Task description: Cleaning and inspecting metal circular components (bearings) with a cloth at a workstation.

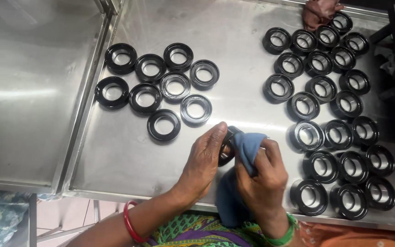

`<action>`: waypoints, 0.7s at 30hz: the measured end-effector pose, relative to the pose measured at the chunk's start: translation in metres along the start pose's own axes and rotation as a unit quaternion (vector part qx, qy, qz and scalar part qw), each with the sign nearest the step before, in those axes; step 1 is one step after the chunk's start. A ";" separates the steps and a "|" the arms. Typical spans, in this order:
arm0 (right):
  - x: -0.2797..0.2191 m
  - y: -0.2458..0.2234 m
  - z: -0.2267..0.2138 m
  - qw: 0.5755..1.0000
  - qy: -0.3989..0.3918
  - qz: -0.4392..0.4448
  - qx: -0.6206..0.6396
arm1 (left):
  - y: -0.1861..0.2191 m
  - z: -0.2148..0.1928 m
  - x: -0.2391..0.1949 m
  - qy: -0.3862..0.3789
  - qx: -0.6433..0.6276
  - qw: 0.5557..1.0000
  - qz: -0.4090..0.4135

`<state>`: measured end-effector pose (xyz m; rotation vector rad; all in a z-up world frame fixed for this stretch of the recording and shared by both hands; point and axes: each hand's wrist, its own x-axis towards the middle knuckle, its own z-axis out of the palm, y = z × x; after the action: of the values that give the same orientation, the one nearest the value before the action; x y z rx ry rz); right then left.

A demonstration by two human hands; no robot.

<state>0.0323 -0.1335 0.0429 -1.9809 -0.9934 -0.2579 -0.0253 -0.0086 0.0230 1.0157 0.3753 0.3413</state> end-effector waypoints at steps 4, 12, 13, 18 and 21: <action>-0.011 0.008 0.013 0.998 0.019 -0.045 -0.047 | 0.000 -0.004 0.000 0.017 0.008 0.999 0.026; 0.001 0.006 -0.013 0.902 0.080 0.253 0.341 | 0.005 0.007 0.006 0.043 0.393 0.883 0.254; -0.001 0.018 -0.012 0.900 0.082 0.255 0.343 | 0.008 0.012 0.004 0.041 0.395 0.882 0.253; -0.021 0.059 -0.014 0.896 -0.101 0.232 0.364 | 0.003 0.038 0.000 -0.022 0.153 0.975 0.161; -0.019 0.052 0.003 0.660 0.049 0.498 0.560 | -0.033 0.035 0.016 -0.030 -0.107 0.994 -0.002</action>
<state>0.0568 -0.1566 -0.0009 -1.0136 0.2072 0.7181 0.0084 -0.0439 0.0092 0.8132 0.2802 0.3401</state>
